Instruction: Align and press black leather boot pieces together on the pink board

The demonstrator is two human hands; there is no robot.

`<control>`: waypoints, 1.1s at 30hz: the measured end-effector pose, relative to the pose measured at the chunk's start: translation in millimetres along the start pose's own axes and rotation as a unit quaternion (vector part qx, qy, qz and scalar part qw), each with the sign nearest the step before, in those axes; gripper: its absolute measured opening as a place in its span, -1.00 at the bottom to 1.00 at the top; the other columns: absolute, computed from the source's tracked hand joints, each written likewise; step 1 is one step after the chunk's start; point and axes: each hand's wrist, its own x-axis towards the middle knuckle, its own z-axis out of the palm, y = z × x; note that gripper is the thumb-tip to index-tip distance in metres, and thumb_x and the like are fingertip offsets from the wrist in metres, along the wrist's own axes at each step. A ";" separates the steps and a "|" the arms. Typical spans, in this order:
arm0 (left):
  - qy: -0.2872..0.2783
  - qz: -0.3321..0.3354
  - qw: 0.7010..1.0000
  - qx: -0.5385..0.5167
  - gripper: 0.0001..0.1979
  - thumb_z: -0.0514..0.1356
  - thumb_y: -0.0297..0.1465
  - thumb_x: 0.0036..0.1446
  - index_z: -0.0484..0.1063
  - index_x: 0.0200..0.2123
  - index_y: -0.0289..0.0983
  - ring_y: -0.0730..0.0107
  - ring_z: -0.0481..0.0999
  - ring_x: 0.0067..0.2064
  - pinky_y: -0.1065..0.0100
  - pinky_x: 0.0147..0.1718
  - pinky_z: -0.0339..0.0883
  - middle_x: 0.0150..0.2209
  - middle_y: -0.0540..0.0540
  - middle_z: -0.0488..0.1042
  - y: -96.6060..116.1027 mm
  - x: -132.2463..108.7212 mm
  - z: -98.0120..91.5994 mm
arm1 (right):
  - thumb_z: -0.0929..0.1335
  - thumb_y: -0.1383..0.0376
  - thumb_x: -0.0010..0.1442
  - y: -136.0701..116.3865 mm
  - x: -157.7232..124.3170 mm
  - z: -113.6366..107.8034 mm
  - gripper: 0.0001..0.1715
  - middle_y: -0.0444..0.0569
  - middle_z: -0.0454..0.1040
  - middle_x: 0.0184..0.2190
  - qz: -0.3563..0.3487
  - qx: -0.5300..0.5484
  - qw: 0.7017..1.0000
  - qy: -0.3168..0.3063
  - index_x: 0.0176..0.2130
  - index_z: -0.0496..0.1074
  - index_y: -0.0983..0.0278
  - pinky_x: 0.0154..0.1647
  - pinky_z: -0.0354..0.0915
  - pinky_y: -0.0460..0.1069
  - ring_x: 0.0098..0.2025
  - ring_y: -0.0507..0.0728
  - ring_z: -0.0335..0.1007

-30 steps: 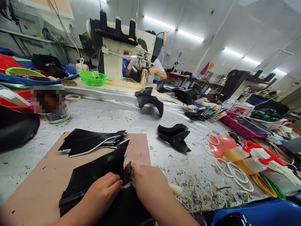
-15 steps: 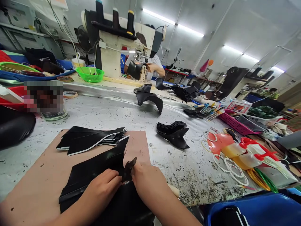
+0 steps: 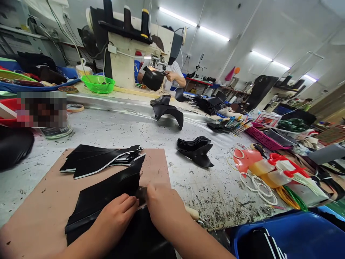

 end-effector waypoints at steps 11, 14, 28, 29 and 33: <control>0.007 -0.005 1.000 0.018 -0.71 -0.06 -0.63 0.18 0.38 -0.47 -0.31 0.39 0.28 -0.50 0.36 -0.57 0.27 -0.52 -0.04 0.36 1.0 1.3 -0.6 | 0.24 0.42 0.19 2.8 1.0 1.7 -0.82 -0.10 0.52 -0.47 -0.019 -0.014 1.000 0.001 -0.29 0.39 0.20 -0.55 0.01 -0.04 -0.47 0.12 0.45; 0.002 -0.006 1.000 0.017 -0.71 -0.06 -0.62 0.19 0.38 -0.46 -0.30 0.38 0.30 -0.47 0.35 -0.55 0.29 -0.49 -0.05 0.38 1.0 0.8 -0.2 | 0.22 0.43 0.21 3.7 1.8 1.9 -0.79 -0.09 0.53 -0.43 -0.006 -0.017 1.000 0.008 -0.28 0.39 0.20 -0.55 0.00 -0.04 -0.46 0.13 0.46; -0.016 0.005 0.999 0.029 -0.75 -0.01 -0.68 0.08 0.40 -0.42 -0.34 0.35 0.33 -0.50 0.34 -0.58 0.29 -0.48 -0.06 0.41 2.8 1.7 -5.6 | 0.24 0.44 0.18 1.0 0.9 -3.1 -0.82 -0.08 0.52 -0.46 -0.016 -0.014 1.000 -0.023 -0.29 0.39 0.23 -0.54 0.04 -0.06 -0.47 0.12 0.45; -0.016 0.006 0.999 0.030 -0.76 -0.01 -0.68 0.08 0.41 -0.41 -0.36 0.35 0.33 -0.50 0.34 -0.58 0.29 -0.49 -0.06 0.41 2.7 1.9 -5.6 | 0.23 0.43 0.19 1.8 1.0 -4.8 -0.81 -0.07 0.52 -0.45 -0.008 -0.015 1.000 -0.018 -0.28 0.40 0.22 -0.53 0.04 -0.06 -0.47 0.13 0.45; -0.020 0.009 0.999 0.026 -0.79 0.02 -0.66 0.08 0.42 -0.36 -0.36 0.33 0.34 -0.47 0.31 -0.54 0.32 -0.46 -0.07 0.42 2.0 2.2 -4.8 | 0.20 0.38 0.26 5.6 0.1 -9.4 -0.77 -0.04 0.54 -0.38 0.035 0.011 0.999 -0.016 -0.27 0.42 0.21 -0.52 0.04 -0.06 -0.41 0.14 0.48</control>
